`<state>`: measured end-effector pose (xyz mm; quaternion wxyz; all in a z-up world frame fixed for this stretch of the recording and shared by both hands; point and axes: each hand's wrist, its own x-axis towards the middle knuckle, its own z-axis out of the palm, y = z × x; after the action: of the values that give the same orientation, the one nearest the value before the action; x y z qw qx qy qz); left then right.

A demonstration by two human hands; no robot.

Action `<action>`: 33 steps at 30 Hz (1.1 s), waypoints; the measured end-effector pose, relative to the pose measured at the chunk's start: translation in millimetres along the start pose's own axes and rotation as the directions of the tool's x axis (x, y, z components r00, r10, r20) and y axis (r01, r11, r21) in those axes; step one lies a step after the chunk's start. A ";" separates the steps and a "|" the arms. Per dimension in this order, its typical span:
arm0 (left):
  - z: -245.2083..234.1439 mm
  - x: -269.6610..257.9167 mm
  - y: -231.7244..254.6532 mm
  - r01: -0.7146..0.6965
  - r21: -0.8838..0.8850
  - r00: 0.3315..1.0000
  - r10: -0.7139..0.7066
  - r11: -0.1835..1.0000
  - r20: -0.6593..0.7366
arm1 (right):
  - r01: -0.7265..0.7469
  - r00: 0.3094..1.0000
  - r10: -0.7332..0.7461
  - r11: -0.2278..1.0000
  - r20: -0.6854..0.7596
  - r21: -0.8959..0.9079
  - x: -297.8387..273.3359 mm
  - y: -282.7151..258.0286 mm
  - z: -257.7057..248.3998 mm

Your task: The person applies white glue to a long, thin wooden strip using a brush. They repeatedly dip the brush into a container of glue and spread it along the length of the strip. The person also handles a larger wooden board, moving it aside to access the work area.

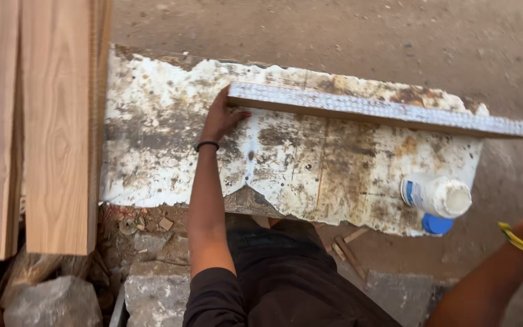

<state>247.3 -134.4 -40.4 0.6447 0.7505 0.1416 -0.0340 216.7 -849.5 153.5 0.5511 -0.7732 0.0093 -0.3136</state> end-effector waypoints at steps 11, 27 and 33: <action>-40.4 3.7 8.1 -0.093 0.197 0.991 0.071 0.976 0.117 | -0.087 0.963 0.152 0.957 0.223 -0.277 -191.1 -139.7 155.4; -32.8 67.2 5.5 -0.259 0.074 0.896 0.211 0.963 0.392 | -0.356 0.914 0.405 0.833 0.029 -0.425 -350.7 -155.9 127.2; -27.2 60.3 20.8 -0.186 0.099 0.944 0.150 0.977 0.295 | -0.350 0.891 0.433 0.845 0.134 -0.406 -334.9 -121.6 123.2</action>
<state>306.8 -100.2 -30.1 0.6102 0.7862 -0.0201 -0.0957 -31.5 -576.9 74.8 0.4451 -0.8745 0.1657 -0.0988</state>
